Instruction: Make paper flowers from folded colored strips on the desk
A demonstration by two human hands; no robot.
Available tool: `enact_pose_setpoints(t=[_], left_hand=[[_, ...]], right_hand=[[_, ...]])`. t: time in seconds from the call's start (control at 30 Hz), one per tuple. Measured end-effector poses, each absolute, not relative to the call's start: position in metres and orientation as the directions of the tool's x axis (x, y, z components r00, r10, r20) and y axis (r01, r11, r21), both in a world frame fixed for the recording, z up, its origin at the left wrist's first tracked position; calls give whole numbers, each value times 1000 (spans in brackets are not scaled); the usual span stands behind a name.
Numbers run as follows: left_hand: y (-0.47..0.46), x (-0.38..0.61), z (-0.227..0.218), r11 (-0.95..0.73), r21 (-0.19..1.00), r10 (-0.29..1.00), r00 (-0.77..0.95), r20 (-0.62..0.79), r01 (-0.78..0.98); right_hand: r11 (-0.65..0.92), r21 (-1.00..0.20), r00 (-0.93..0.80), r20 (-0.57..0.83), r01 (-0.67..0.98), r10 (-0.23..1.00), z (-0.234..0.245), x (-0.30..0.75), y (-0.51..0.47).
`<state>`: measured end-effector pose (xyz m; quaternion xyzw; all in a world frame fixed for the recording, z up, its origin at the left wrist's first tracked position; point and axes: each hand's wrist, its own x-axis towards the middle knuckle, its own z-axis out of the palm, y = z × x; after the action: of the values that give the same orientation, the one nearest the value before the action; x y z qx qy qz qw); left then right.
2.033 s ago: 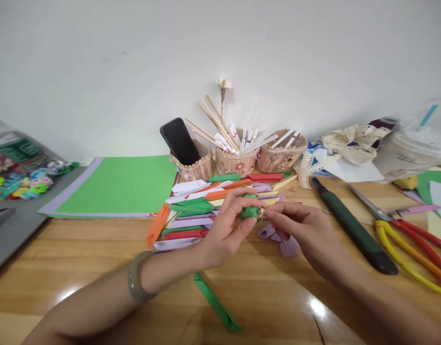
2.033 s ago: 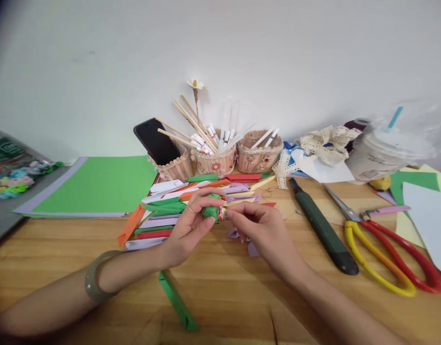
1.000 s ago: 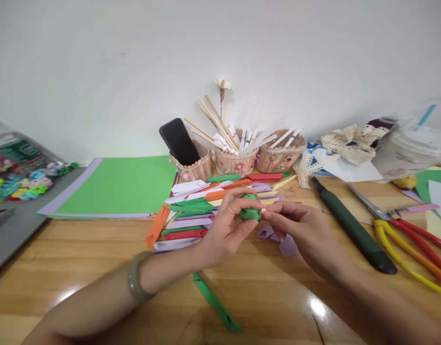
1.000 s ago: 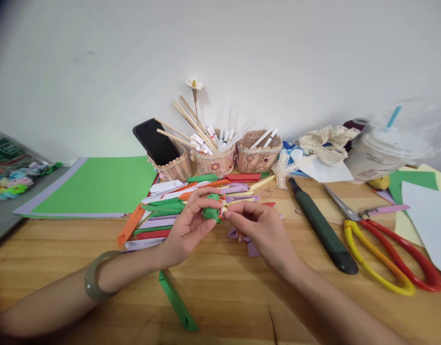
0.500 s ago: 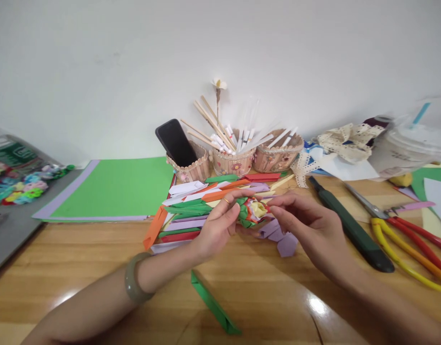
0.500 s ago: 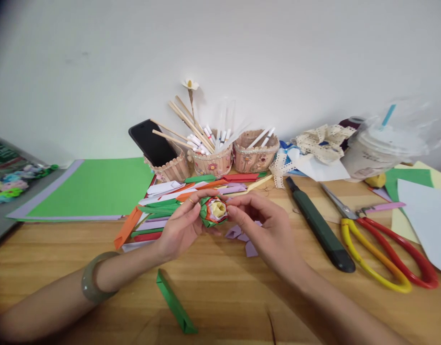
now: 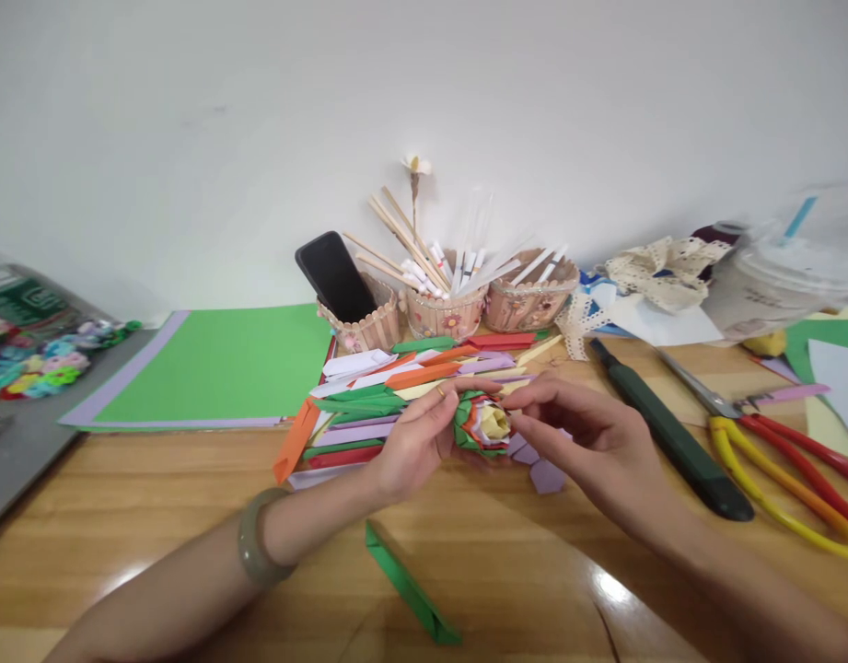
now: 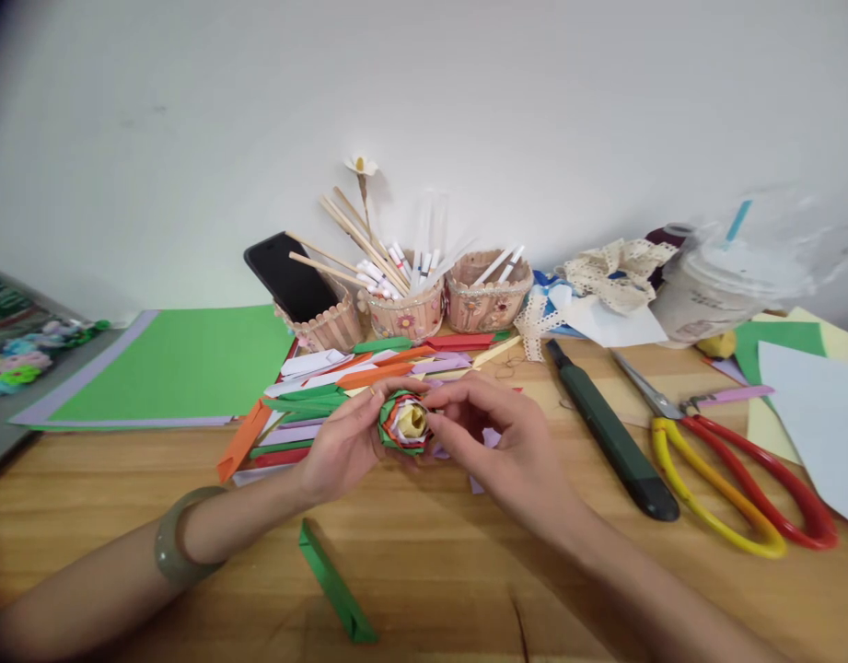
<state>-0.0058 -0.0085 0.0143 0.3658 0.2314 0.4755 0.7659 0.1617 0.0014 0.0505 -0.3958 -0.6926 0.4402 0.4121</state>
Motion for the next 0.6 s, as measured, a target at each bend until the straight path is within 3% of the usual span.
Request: enact_pose_setpoints(t=[0.27,0.6], left_hand=[[-12,-4,14,195,843,930,368,4,-502],[-9,-6,14,270,822,906,421,-41,-501]], right_hand=[[335,-899,-385,215,280,898,55,161,1],[387,-879,-426,248,279,870,55,163,3]])
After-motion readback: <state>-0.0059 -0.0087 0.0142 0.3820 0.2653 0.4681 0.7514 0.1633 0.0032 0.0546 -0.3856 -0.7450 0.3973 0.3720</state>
